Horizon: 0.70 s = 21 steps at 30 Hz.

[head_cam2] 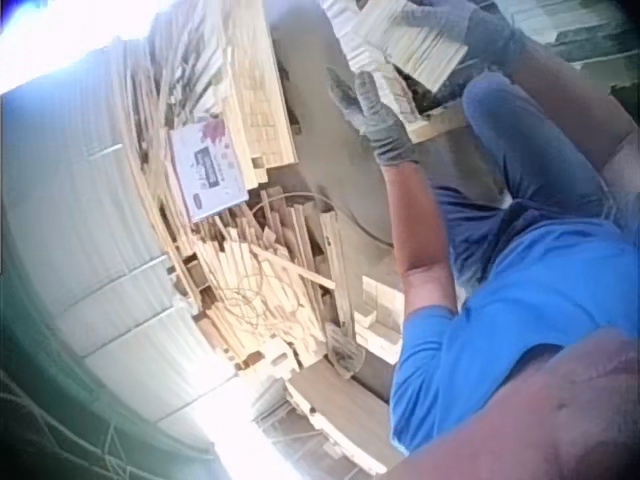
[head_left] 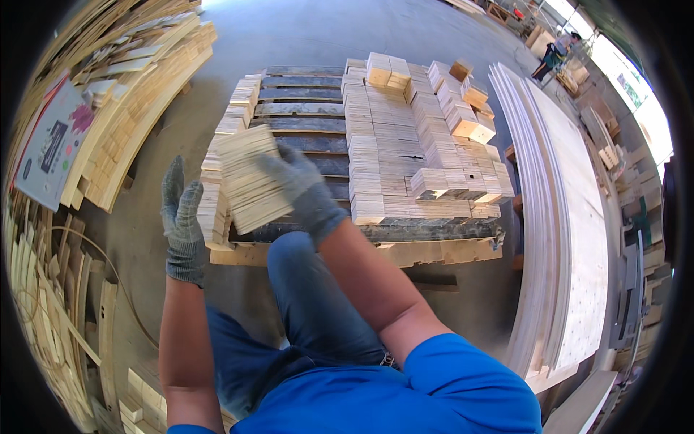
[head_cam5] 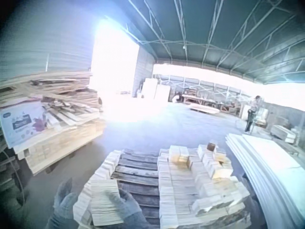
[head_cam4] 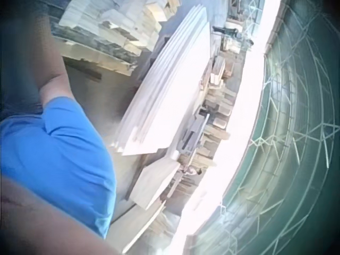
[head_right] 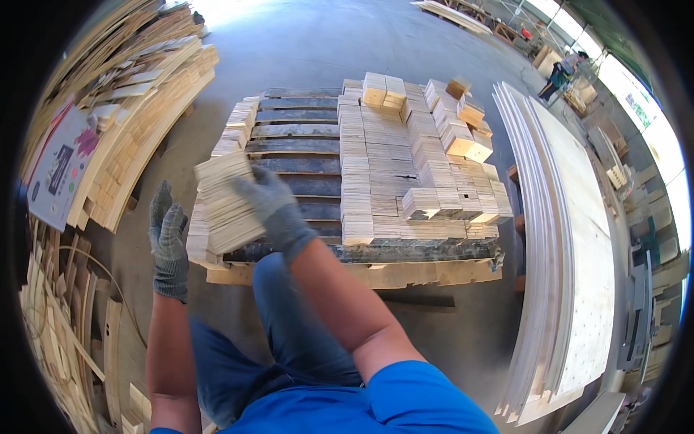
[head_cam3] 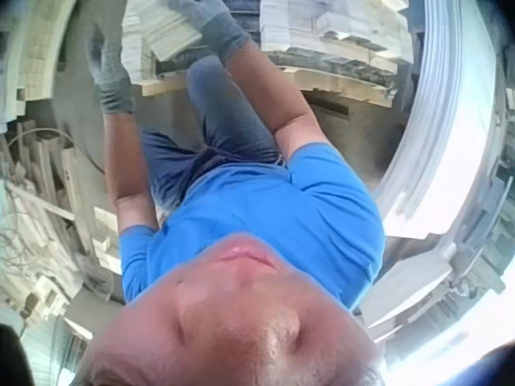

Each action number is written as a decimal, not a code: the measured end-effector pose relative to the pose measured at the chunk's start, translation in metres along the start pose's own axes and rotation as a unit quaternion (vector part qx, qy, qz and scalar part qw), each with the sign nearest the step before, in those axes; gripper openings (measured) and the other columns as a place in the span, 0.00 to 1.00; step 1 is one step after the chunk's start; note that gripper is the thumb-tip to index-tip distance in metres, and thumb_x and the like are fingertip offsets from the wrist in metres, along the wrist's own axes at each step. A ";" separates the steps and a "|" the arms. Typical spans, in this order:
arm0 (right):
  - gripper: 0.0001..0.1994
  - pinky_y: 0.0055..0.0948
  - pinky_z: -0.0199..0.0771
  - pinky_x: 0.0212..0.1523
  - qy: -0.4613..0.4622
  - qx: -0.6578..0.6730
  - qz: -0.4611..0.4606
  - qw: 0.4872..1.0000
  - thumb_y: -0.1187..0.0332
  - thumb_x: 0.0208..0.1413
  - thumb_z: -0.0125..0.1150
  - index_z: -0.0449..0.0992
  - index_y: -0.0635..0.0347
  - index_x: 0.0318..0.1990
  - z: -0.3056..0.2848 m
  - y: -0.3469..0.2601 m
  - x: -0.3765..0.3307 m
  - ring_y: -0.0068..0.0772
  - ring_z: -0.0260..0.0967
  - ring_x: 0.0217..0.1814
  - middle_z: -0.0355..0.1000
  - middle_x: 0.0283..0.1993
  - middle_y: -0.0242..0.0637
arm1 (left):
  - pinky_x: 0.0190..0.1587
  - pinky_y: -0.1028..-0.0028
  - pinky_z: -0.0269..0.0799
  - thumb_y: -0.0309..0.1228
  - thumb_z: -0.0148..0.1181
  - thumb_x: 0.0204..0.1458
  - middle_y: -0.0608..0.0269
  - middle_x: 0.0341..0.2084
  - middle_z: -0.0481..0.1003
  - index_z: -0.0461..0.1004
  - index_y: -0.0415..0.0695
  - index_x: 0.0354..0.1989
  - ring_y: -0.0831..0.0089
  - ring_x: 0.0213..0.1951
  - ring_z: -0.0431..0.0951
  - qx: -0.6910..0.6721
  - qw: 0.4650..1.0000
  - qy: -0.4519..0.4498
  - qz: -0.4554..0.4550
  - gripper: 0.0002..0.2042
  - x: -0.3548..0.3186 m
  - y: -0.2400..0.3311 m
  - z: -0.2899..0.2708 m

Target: The person stacks small rectangular wood blocks onto a wooden pallet in a workshop. They pick up blocks from the floor and a plastic bag, then place them in neat rows on the pallet, occasionally adjusting the stack.

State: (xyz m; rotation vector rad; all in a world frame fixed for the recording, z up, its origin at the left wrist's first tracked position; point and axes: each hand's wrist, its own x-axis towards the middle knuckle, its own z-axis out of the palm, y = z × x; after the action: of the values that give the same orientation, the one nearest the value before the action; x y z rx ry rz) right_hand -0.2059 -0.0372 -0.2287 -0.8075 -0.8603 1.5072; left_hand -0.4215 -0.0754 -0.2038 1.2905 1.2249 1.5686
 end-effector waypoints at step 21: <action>0.39 0.45 0.75 0.62 0.342 -0.775 0.005 0.532 0.42 0.49 0.74 0.72 0.49 0.66 -0.463 -0.078 0.335 0.54 0.72 0.64 0.73 0.62 0.53 | 0.64 0.65 0.67 0.24 0.61 0.60 0.55 0.61 0.70 0.63 0.38 0.67 0.64 0.59 0.72 0.252 0.930 0.065 -0.259 0.27 -0.040 -0.296 -0.193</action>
State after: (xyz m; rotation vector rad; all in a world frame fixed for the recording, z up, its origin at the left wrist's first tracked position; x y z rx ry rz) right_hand 0.2002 0.3362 -0.3956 -2.4304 -1.4145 -0.1632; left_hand -0.6085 -0.0764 -0.5060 1.0362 1.9546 0.9972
